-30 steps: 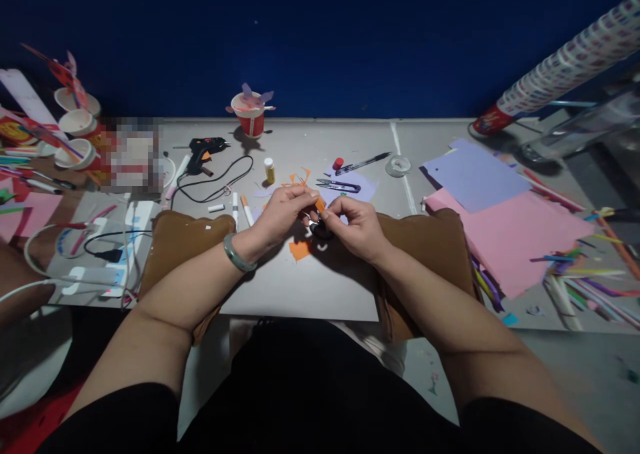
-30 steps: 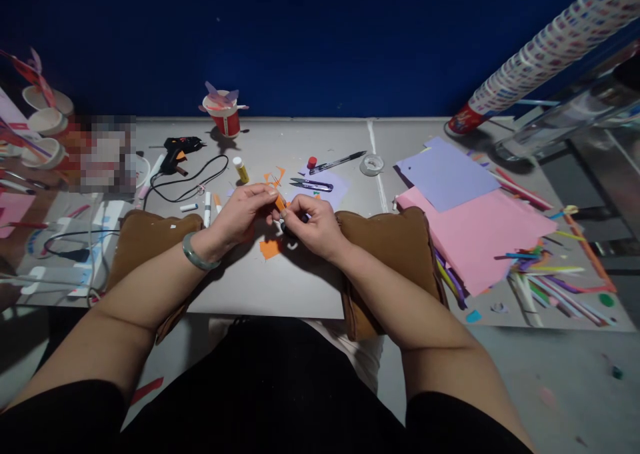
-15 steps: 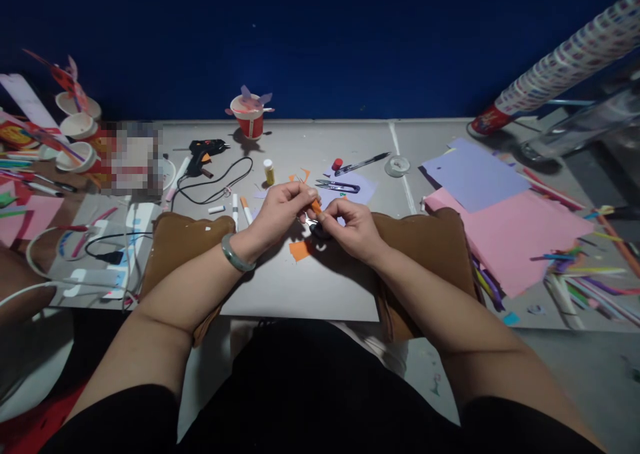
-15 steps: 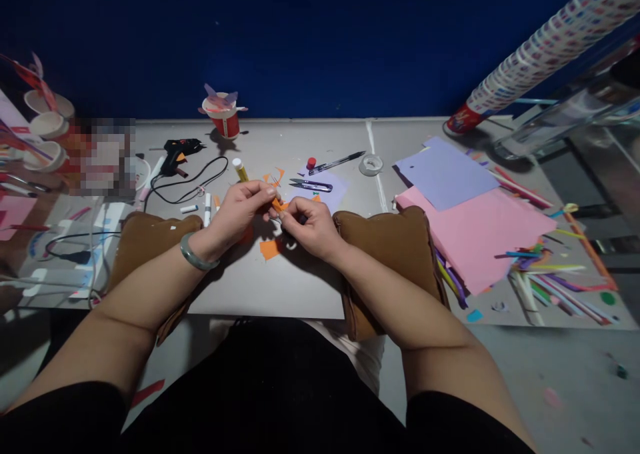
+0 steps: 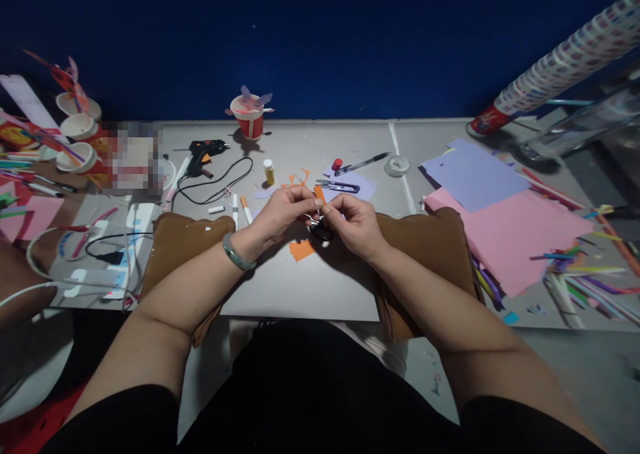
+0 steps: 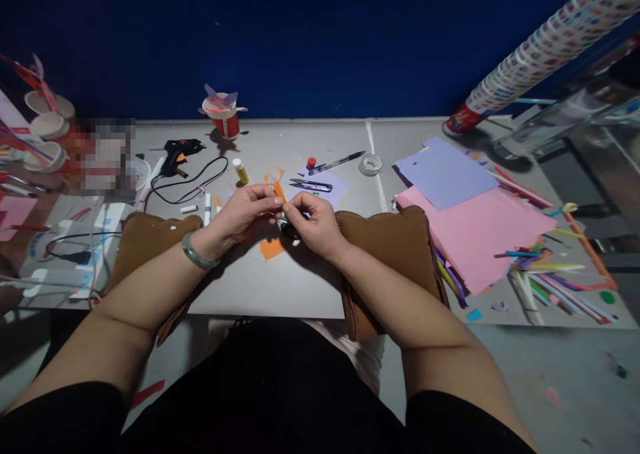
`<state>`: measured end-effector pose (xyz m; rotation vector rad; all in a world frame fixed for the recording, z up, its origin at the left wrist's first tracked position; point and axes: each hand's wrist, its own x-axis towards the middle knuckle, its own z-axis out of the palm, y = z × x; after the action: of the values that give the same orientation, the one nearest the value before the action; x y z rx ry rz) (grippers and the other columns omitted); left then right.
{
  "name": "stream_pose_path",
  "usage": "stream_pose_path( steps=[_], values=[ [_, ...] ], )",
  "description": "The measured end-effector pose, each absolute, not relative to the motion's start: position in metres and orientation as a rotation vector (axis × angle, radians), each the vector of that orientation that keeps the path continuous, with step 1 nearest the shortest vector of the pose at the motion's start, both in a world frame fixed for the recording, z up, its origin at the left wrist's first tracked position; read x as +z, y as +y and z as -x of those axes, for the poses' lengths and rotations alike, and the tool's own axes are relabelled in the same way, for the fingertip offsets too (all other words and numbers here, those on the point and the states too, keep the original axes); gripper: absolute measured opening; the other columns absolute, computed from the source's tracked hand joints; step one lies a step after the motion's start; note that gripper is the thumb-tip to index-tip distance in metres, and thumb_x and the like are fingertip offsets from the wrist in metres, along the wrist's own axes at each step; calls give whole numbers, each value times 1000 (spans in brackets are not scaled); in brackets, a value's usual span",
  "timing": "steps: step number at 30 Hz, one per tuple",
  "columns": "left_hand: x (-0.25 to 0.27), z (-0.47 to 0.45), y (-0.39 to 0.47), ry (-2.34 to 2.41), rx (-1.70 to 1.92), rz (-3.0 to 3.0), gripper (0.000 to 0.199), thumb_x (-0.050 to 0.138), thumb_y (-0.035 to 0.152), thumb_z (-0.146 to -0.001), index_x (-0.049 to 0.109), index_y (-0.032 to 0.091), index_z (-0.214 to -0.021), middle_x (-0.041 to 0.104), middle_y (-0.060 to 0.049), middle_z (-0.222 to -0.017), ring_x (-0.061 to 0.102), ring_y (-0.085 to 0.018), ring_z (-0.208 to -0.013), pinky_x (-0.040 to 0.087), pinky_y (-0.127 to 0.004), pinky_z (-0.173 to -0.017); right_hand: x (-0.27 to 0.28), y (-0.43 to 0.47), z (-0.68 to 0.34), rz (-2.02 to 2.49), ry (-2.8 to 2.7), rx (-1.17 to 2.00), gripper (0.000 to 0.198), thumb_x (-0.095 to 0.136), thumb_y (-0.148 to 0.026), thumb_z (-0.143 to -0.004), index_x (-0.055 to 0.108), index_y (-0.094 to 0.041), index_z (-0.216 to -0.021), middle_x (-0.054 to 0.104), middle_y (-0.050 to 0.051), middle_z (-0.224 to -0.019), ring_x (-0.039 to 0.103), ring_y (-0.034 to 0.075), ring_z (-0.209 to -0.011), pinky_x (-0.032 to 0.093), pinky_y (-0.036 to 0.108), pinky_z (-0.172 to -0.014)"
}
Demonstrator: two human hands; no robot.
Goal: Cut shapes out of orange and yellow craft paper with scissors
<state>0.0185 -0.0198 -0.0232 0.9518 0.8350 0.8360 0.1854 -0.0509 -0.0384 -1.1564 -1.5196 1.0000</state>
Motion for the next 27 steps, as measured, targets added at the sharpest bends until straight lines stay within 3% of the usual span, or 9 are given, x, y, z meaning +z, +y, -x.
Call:
stream_pose_path(
  steps=[5,9,12,15,19,27],
  values=[
    [-20,-17,-18,828,852,-914,26,83,27,-67,62,13,-66,62,0,-61,58,-8,-58,44,-19,-54,-35,-51,-188,1159,-1561,1024,40,61,-53,-90,56,-19,-69,59,-2,-60,48,11,-54,39,26,-57],
    [-10,-9,-11,831,895,-845,20,80,23,-67,62,14,-67,62,0,-61,59,-8,-57,43,-18,-52,-29,-45,-198,1271,-1942,922,38,54,-46,-93,60,-18,-68,63,2,-62,54,14,-60,40,29,-65],
    [-4,-3,-5,844,960,-820,15,76,20,-68,62,14,-69,60,1,-60,59,-8,-58,42,-17,-51,-27,-42,-203,1450,-2384,563,19,65,-34,-84,68,-15,-81,69,7,-79,59,19,-75,38,33,-77],
    [-1,0,-2,842,1000,-815,13,74,19,-69,61,14,-69,60,1,-61,59,-8,-58,42,-17,-50,-28,-42,-203,1597,-2660,339,22,65,-27,-82,71,-13,-99,69,14,-101,61,24,-87,36,35,-80],
    [2,2,1,879,1009,-805,17,75,19,-72,59,15,-71,60,2,-65,60,-7,-58,41,-17,-49,-28,-43,-199,1682,-2749,342,25,60,-21,-85,70,-13,-107,68,15,-106,62,25,-89,36,33,-79],
    [9,10,7,900,1044,-791,13,71,18,-76,59,16,-73,60,2,-65,58,-5,-55,42,-16,-50,-25,-39,-201,1725,-2747,400,21,59,-19,-85,72,-13,-101,70,14,-102,63,23,-86,35,32,-72]
  ],
)
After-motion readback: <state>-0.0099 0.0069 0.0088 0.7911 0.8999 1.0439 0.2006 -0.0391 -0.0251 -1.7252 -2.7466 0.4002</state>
